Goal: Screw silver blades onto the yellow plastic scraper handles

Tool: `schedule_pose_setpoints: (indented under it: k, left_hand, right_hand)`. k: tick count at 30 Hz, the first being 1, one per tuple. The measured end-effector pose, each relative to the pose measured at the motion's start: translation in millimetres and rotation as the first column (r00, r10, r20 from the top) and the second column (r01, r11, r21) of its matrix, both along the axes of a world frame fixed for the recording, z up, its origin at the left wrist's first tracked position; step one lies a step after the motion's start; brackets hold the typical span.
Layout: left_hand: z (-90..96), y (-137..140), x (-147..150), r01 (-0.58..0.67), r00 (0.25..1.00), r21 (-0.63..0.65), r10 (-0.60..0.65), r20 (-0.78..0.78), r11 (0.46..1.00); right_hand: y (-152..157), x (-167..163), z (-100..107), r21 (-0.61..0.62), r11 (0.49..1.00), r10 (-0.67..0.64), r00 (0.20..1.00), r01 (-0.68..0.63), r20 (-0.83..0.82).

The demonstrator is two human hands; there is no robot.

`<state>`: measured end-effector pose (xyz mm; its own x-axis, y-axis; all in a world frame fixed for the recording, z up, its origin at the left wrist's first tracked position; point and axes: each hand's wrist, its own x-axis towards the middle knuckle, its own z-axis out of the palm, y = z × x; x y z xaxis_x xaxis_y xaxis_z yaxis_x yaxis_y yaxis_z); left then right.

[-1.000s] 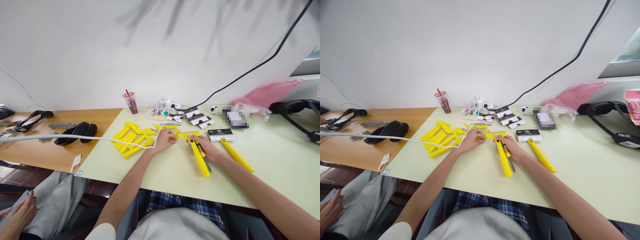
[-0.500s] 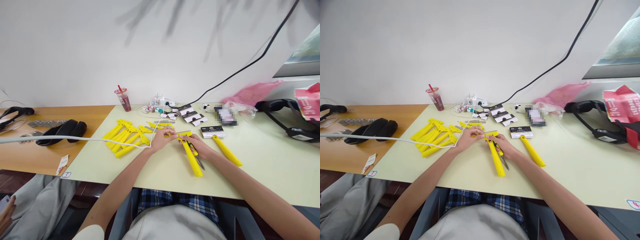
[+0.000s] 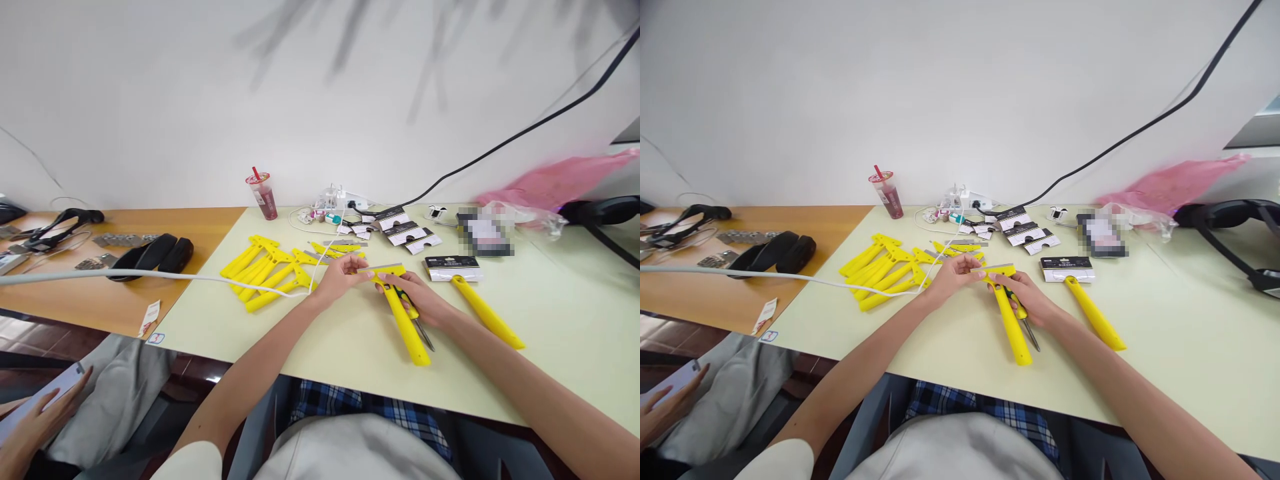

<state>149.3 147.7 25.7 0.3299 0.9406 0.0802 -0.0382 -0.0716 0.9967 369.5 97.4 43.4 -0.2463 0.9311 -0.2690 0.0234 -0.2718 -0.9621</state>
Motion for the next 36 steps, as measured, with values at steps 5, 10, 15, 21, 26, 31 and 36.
schedule_pose_setpoints:
  k: [5,10,15,21,26,31,36]
  left_hand:
    - [-1.6,-0.7,0.5,0.004,0.999,0.093,0.001,-0.047,0.996]
    - [2.0,-6.4,1.5,-0.045,0.973,0.385,0.128,-0.192,0.922]
    - [2.3,-6.8,0.7,-0.023,0.964,0.444,0.138,-0.229,0.895]
    - [3.6,-7.5,-1.7,0.019,0.957,0.49,0.127,-0.263,0.872]
    - [9.0,-10.9,-3.0,0.019,0.945,0.577,0.174,-0.277,0.816]
    - [6.6,-4.0,-7.3,-0.046,0.909,0.55,0.263,-0.323,0.834]
    - [-2.4,8.7,-16.8,-0.027,0.814,0.494,0.307,-0.494,0.869]
  right_hand:
    - [-1.4,-3.5,6.1,0.005,1.0,-0.003,1.0,0.003,0.005]
    - [1.8,-0.9,1.2,-0.009,0.999,-0.041,0.999,0.041,-0.002]
    - [3.5,0.1,-2.1,-0.013,0.999,-0.039,0.999,0.039,-0.01]
    - [3.1,-1.6,0.4,-0.03,0.998,-0.063,0.997,0.062,-0.034]
    - [2.7,-1.2,2.3,-0.028,0.996,-0.086,0.99,0.083,-0.113]
    - [3.1,-1.4,3.3,-0.068,0.988,-0.148,0.974,0.139,-0.171]
    - [4.4,-1.6,3.5,-0.074,0.978,-0.207,0.96,0.196,-0.191]
